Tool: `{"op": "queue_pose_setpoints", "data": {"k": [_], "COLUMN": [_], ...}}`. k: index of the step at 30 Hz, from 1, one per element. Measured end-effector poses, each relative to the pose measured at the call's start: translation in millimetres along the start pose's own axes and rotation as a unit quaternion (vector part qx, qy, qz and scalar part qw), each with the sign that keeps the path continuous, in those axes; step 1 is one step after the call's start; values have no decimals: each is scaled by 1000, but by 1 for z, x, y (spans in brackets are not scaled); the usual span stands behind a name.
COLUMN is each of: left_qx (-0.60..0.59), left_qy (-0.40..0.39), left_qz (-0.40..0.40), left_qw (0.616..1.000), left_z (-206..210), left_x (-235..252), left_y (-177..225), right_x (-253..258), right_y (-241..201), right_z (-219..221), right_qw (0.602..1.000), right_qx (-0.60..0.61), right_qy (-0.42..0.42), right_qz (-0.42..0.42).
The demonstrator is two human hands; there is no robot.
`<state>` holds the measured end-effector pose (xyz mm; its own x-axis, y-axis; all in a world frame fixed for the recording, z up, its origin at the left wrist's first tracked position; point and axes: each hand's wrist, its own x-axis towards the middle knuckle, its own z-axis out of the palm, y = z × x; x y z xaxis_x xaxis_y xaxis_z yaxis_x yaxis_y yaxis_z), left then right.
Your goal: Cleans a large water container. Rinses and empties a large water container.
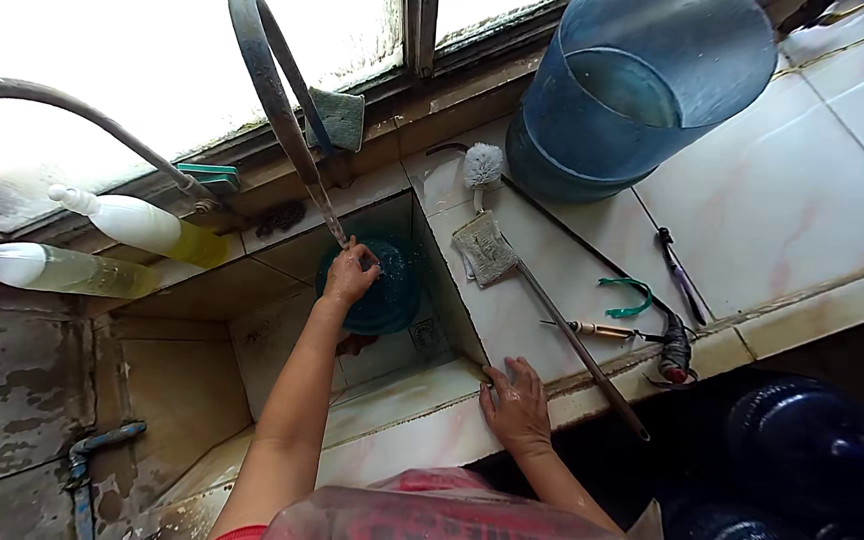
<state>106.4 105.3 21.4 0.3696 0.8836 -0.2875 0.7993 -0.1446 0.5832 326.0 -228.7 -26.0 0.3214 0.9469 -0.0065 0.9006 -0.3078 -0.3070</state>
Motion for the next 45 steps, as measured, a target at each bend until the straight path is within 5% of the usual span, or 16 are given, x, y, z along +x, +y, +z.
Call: {"op": "queue_pose_setpoints", "data": {"k": [2,6,10,15,17,21,23,32,36,38,42,45], "left_qx": [-61,-121,-23,-35,-136,-279,-299,-260,-283,-340,-429,-465], "left_qy": [17,151,110,25,103,285,312,229,153,114,43,65], "left_qz": [56,-90,-160,58,99,39,10,-153,-137,-59,256,391], "left_qw": [996,977,981,997,980,916,902,925,937,932,865,791], "left_z": [3,18,16,2,19,70,73,-27,-93,-123,-185,-234], "left_x": [-2,-15,-9,-1,-6,-5,0,-7,-35,-73,-158,-201], "left_y": [-13,6,21,-18,-36,-40,-28,38,77,99,123,120], "right_x": [-1,0,-1,1,0,1,0,-2,11,23,50,64], "right_y": [0,0,0,-1,0,0,0,0,-2,-9,-33,-62], "right_z": [0,0,0,0,-1,-1,0,0,-16,-34,-49,-42], "right_qw": [1000,1000,1000,1000,1000,1000,1000,999,991,957,843,681], "right_qx": [-2,-3,-6,-3,-2,-8,-11,-17,130,288,535,699], "right_qy": [-2,5,9,2,2,15,18,23,33,22,14,-110], "right_qz": [0,-3,-2,-1,-1,-10,-10,-19,-18,-3,59,192]}}
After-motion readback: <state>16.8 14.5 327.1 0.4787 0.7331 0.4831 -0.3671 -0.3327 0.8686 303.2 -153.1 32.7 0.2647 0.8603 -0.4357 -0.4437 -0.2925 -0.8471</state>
